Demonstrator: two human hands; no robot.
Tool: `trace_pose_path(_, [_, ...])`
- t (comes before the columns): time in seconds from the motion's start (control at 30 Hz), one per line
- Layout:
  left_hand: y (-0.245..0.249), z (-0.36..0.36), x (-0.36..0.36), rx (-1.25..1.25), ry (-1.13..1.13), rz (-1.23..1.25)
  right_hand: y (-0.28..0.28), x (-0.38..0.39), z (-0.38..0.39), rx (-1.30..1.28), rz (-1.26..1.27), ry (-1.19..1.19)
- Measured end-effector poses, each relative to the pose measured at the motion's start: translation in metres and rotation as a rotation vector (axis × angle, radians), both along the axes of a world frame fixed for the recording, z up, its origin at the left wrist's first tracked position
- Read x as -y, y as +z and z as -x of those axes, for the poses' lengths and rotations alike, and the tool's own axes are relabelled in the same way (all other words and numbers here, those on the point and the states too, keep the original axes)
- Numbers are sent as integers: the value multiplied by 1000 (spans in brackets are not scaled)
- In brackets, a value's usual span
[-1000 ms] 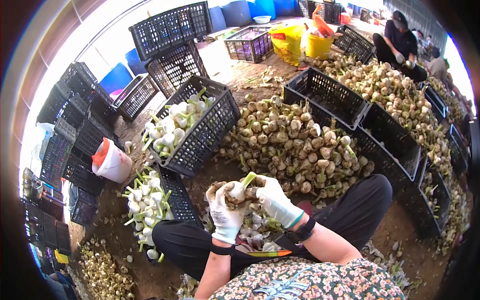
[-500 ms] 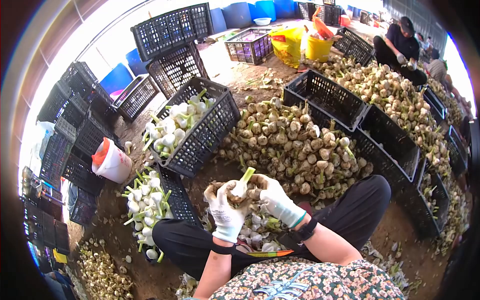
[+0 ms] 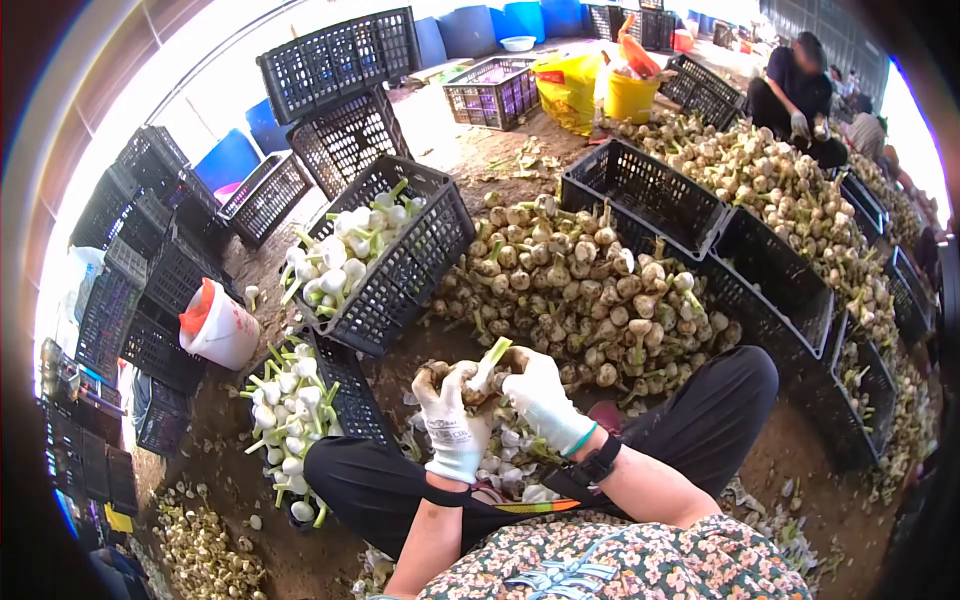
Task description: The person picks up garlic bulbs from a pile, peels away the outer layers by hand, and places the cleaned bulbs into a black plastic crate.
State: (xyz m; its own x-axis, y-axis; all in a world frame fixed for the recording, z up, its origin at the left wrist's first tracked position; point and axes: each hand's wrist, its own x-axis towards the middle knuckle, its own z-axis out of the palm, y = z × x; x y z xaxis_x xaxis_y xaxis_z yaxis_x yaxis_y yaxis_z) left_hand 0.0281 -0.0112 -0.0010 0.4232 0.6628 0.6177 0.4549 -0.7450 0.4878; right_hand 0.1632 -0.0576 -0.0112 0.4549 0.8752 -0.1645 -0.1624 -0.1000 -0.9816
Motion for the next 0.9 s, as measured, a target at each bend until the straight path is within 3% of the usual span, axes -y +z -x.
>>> trace_pose_path(0.07, [-2,0,0,55,-27,11,-10,-3,0,-207,-101,43])
trace_pose_path(0.17, [-2,1,-2,25,-16,-24,-5,-2,7,-252,-116,-26])
trace_pose_path(0.47, [-12,2,-10,-45,15,-102,7,-5,12,-12,-63,-88])
trace_pose_path(0.7, [-12,6,-12,-74,1,-76,0,-12,8,-63,74,16])
trace_pose_path(0.77, [-23,9,-19,184,-105,194,-14,-14,5,-123,-102,61])
trace_pose_path(0.8, [-24,10,-20,185,-104,191,-15,-14,3,-122,-104,63])
trace_pose_path(0.87, [-27,15,-19,586,-285,912,-17,-12,-3,-148,-254,130])
trace_pose_path(0.9, [-18,17,-17,658,-368,994,-14,-11,-6,-109,-194,155])
